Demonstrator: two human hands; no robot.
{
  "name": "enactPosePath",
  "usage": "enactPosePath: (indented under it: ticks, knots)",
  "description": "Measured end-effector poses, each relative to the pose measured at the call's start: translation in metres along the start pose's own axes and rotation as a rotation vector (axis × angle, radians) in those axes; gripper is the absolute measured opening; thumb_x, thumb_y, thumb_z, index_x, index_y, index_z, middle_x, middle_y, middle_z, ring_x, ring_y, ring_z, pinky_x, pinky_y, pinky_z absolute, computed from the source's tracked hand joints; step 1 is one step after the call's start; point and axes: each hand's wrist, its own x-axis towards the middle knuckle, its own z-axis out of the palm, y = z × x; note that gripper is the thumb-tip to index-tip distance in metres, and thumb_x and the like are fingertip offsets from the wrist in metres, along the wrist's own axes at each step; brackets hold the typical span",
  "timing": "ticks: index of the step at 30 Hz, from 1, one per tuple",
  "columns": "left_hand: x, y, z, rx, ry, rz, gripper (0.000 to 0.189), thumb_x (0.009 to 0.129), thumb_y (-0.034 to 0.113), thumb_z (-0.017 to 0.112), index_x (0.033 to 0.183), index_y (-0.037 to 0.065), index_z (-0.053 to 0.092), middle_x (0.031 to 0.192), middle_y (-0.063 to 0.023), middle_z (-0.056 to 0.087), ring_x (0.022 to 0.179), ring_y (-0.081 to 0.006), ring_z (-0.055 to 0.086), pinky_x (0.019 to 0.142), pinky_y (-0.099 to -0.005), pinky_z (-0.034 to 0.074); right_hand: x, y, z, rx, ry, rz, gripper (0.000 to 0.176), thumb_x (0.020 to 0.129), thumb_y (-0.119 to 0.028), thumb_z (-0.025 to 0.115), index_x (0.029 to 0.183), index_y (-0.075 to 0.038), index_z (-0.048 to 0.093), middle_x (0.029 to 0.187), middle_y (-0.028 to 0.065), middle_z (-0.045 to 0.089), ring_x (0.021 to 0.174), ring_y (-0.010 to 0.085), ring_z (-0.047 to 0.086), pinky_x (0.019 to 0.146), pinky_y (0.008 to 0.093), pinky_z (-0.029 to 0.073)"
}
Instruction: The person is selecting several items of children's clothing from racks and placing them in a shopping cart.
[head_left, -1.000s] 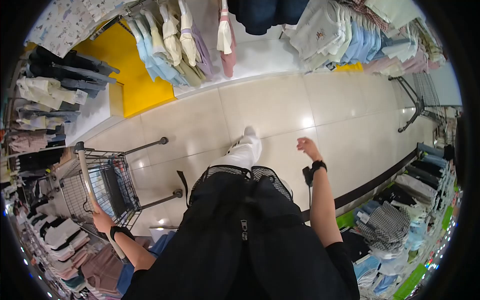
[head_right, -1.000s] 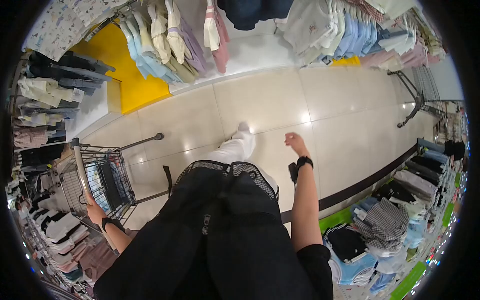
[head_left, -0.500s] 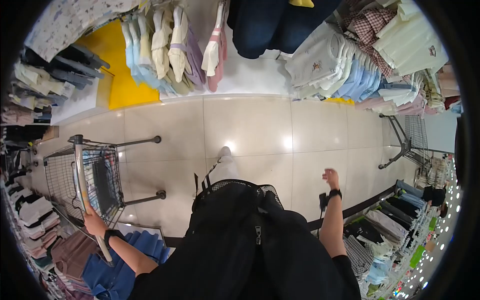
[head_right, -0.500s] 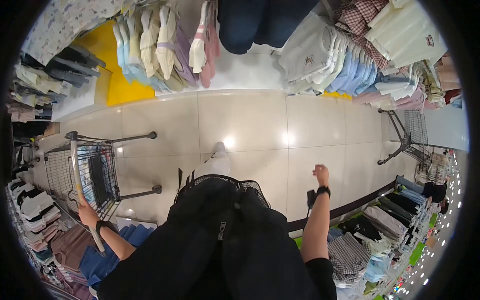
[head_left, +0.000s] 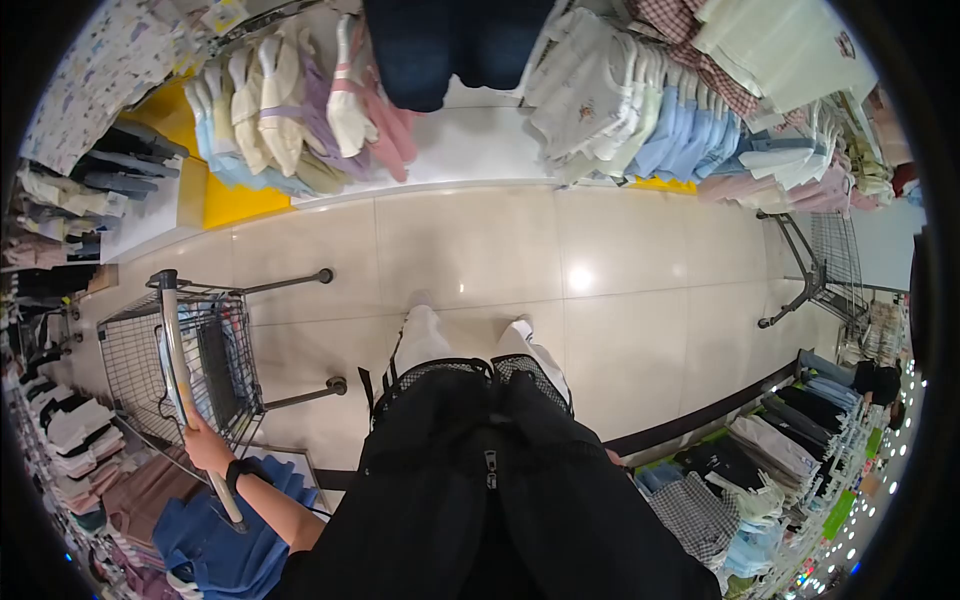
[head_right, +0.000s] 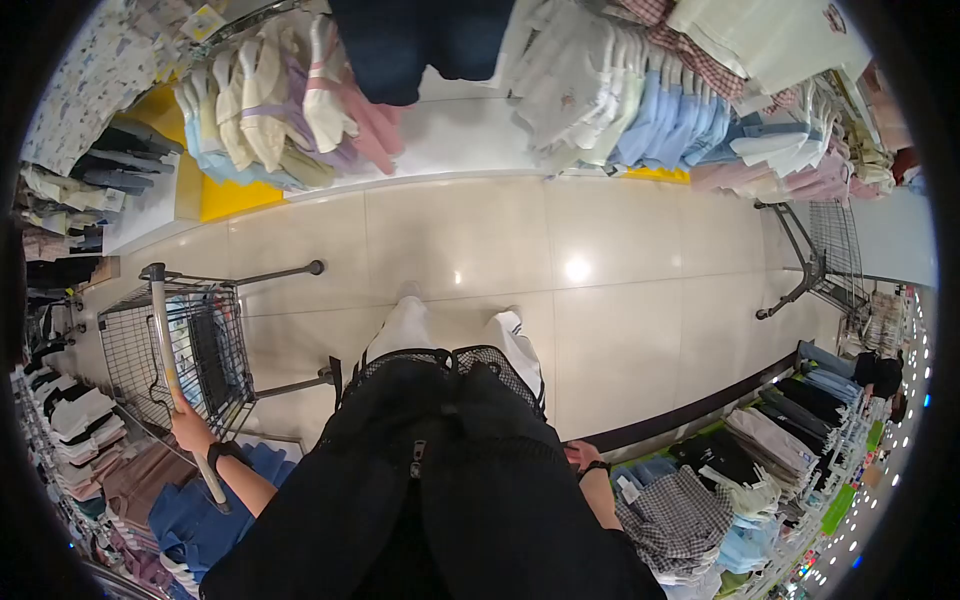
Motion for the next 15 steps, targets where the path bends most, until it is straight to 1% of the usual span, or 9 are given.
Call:
enactPosePath:
  ticks: [2,3,4,5,7,8,9,13,15]
  knots:
    - [-0.025,0.008,-0.009,-0.017,0.025,0.003,0.062,0.082,0.058,0.031,0.079,0.003,0.061,0.067,-0.0164,0.059,0.062,-0.034,0.058,0.052,-0.0448,0.045,-0.057,-0.065,-0.01,0.109,0.054,-0.112,0.025,0.076,-0.024,0.055,0.093,-0.007,0.054,0.075,0.0113,0.059,0.061,0.0243,0.059,0.048,0.038,0.047]
    - [-0.038,0.012,-0.014,-0.022,0.033,0.004,0.062,0.082,0.058,0.031,0.079,0.003,0.061,0.067,-0.0164,0.059,0.062,-0.034,0.058,0.052,-0.0448,0.045,-0.05,-0.086,-0.035,0.18,0.079,0.019,0.028,0.077,-0.027,0.052,0.095,-0.007,0.052,0.075,0.011,0.059,0.064,0.0232,0.06,0.048,0.0379,0.046]
    - [-0.051,0.016,-0.017,-0.013,0.061,0.016,0.066,0.08,0.061,0.029,0.077,0.003,0.061,0.064,-0.0157,0.059,0.058,-0.0331,0.057,0.048,-0.0434,0.044,-0.054,-0.106,-0.053,0.161,0.15,-0.192,0.03,0.077,-0.029,0.05,0.099,-0.008,0.051,0.076,0.0104,0.06,0.065,0.022,0.06,0.051,0.0374,0.045]
    - [-0.063,0.022,-0.018,-0.009,0.091,0.03,0.07,0.079,0.064,0.028,0.075,0.002,0.062,0.061,-0.0151,0.059,0.053,-0.0322,0.056,0.044,-0.0419,0.044,-0.053,-0.133,-0.068,0.086,0.261,-0.252,0.033,0.082,-0.03,0.04,0.109,-0.014,0.049,0.087,0.0095,0.06,0.072,0.0194,0.058,0.055,0.0316,0.043]
    - [-0.085,0.028,-0.014,-0.016,0.159,0.054,0.07,0.08,0.063,0.028,0.07,0.002,0.062,0.056,-0.0129,0.057,0.048,-0.0304,0.054,0.04,-0.0398,0.042,-0.044,-0.182,-0.101,-0.045,0.372,-0.398,0.034,0.08,-0.031,0.043,0.108,-0.013,0.05,0.085,0.008,0.061,0.075,0.0177,0.059,0.056,0.032,0.043]
    - [-0.098,0.034,-0.021,0.008,0.175,0.071,0.069,0.08,0.062,0.029,0.069,0.002,0.061,0.056,-0.013,0.057,0.048,-0.0305,0.054,0.04,-0.0397,0.042,-0.036,-0.201,-0.117,-0.067,0.402,-0.538,0.033,0.078,-0.031,0.048,0.102,-0.008,0.052,0.078,0.0089,0.062,0.067,0.0183,0.061,0.052,0.0308,0.044]
    - [-0.111,0.04,-0.027,0.032,0.19,0.085,0.068,0.08,0.061,0.029,0.068,0.003,0.061,0.056,-0.013,0.057,0.048,-0.0306,0.055,0.04,-0.0396,0.043,-0.056,-0.23,-0.111,-0.152,0.452,-0.61,0.031,0.079,-0.027,0.047,0.098,-0.005,0.055,0.074,0.0094,0.062,0.065,0.0171,0.06,0.051,0.0277,0.044]
    - [-0.154,0.064,-0.046,0.028,0.206,0.063,0.066,0.081,0.06,0.03,0.067,0.003,0.06,0.057,-0.0137,0.057,0.05,-0.031,0.056,0.041,-0.04,0.043,-0.091,-0.345,-0.087,-0.259,0.351,-0.98,0.026,0.078,-0.017,0.047,0.095,0.001,0.057,0.072,0.0118,0.061,0.064,0.0171,0.06,0.058,0.0269,0.047]
    - [-0.175,0.079,-0.068,0.071,0.141,0.039,0.062,0.081,0.058,0.032,0.071,0.006,0.063,0.059,-0.0124,0.058,0.055,-0.0298,0.058,0.043,-0.039,0.044,-0.112,-0.399,-0.067,-0.282,0.322,-1.129,0.024,0.078,-0.014,0.047,0.094,0.002,0.057,0.072,0.0121,0.061,0.064,0.0167,0.06,0.06,0.0266,0.047]
